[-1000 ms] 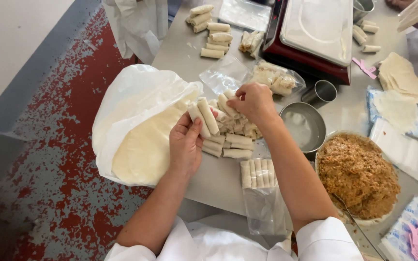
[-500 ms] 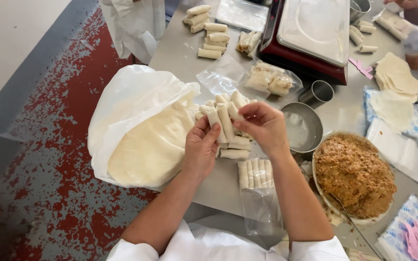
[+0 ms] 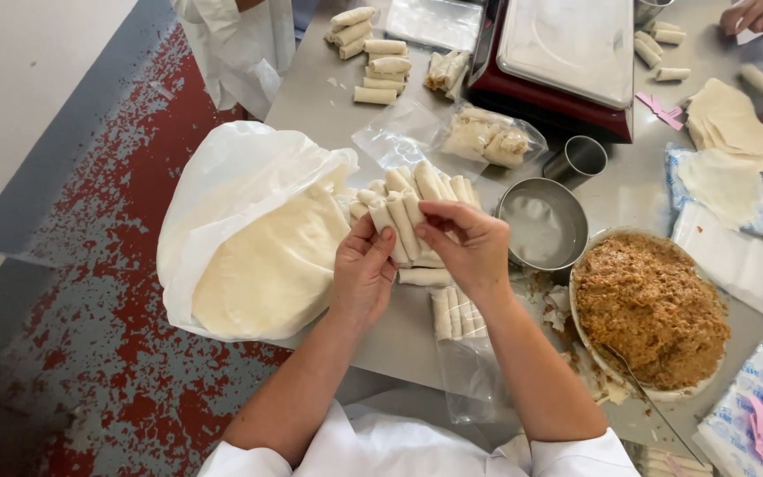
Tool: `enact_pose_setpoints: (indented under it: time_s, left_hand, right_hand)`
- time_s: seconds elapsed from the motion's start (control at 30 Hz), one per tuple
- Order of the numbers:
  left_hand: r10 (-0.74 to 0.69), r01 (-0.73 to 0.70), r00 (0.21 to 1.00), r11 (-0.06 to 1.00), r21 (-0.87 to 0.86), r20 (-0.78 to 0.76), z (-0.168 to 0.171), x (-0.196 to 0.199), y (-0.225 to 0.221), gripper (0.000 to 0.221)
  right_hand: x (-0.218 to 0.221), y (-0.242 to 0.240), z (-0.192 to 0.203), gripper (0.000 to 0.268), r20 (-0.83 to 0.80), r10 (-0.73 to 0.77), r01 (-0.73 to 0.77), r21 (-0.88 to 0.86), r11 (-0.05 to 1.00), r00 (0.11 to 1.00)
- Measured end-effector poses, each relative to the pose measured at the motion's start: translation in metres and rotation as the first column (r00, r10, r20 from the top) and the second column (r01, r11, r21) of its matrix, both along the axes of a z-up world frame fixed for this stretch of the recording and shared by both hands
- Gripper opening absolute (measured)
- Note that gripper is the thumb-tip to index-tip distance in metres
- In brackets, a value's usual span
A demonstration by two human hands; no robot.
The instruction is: Manually packaging spring rolls by grouping them and placing them into plastic bags on a stainless steel production table.
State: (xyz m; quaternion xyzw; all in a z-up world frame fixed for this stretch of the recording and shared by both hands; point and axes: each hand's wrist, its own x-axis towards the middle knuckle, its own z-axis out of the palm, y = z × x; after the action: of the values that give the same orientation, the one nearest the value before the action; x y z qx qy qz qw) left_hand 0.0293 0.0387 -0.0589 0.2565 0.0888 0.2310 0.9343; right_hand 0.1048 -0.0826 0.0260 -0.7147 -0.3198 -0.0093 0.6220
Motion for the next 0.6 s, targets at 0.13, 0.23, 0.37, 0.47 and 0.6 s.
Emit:
enact_pose_setpoints:
  time_s: [0.13,0.23,0.37,0.47,0.6]
  left_hand:
    - [0.025,-0.024,0.998,0.999,0.031,-0.051,0.016,-0.007,-0.006,0.040]
    - [0.057,-0.054,0.995,0.998,0.038,-0.085,0.013,-0.009,-0.009,0.039]
    - [0.069,-0.068,0.997,0.997,0.024,-0.045,0.024,-0.013,-0.010,0.028]
    - [0.148,-0.144,0.986,0.988,0.059,-0.079,0.030,-0.017,-0.010,0.025]
    - [0.193,-0.192,0.978,0.981,0.019,-0.080,0.054,-0.028,0.002,0.036]
  right_hand:
    - [-0.019,0.005,0.003,0.038,0.299,0.012,0.013,-0.082,0.997,0.954]
    - [-0.027,0.008,-0.003,0.070,0.550,-0.017,0.148,-0.196,0.969,0.835]
    - [-0.039,0.015,0.001,0.061,0.533,-0.009,0.146,-0.217,0.965,0.846]
    - [-0.028,0.015,0.011,0.061,0.400,0.152,-0.027,-0.300,0.954,0.904]
    - [0.043,0.018,0.030,0.021,0.241,0.072,0.059,-0.495,0.867,0.968]
